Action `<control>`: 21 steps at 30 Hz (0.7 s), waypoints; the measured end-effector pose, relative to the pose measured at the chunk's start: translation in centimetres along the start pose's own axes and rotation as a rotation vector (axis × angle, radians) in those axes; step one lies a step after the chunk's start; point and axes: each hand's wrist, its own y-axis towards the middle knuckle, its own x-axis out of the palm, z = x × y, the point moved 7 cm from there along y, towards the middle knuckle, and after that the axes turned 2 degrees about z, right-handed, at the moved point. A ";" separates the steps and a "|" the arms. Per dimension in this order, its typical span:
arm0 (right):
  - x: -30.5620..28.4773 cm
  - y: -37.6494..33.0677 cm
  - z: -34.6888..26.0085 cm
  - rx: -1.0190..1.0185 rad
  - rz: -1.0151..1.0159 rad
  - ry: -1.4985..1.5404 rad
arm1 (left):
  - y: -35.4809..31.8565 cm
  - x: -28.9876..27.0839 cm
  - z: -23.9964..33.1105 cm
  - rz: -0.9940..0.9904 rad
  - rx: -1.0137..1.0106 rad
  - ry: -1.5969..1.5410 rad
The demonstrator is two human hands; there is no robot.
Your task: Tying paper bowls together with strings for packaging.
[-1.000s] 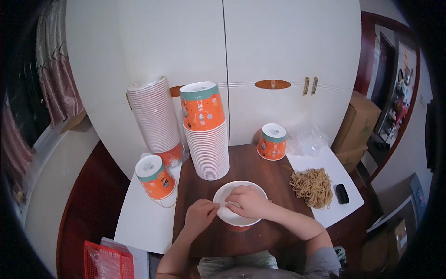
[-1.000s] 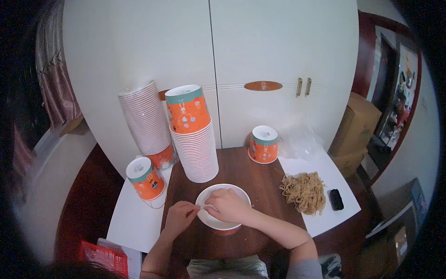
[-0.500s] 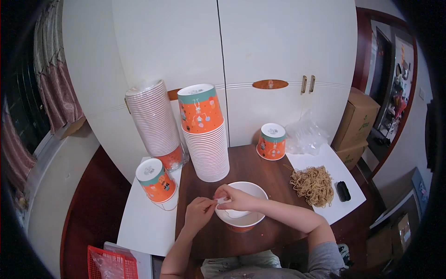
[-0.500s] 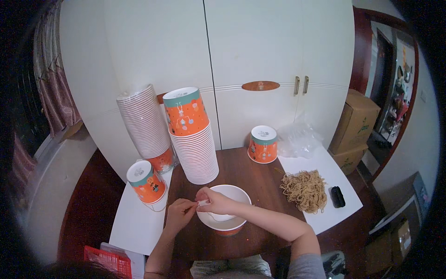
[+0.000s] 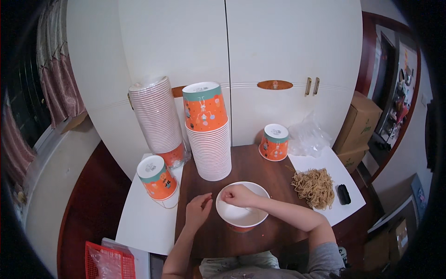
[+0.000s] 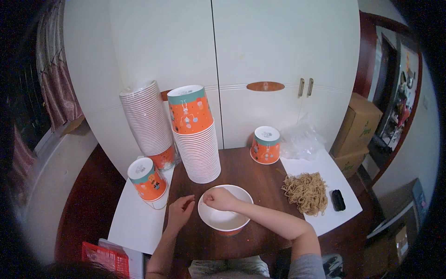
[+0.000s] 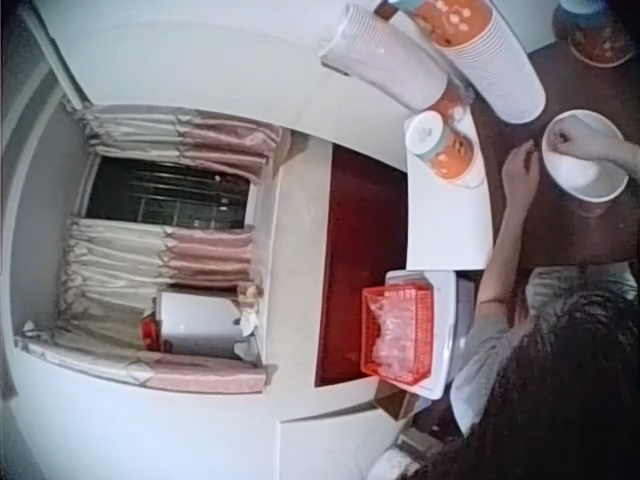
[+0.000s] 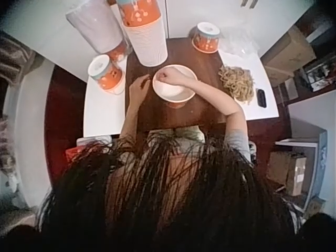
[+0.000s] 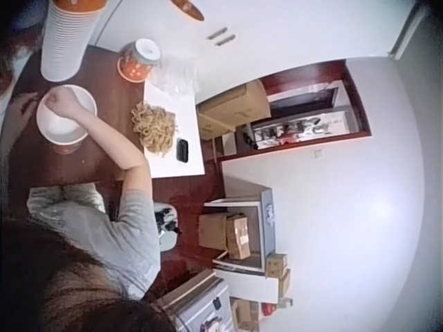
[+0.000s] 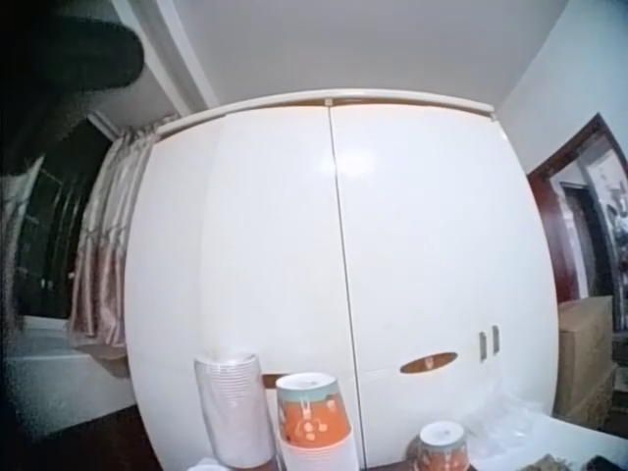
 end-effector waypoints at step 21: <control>1.0 0.4 0.8 0.014 -0.007 -0.157 | -2.1 2.9 -3.8 -0.145 -0.305 -0.330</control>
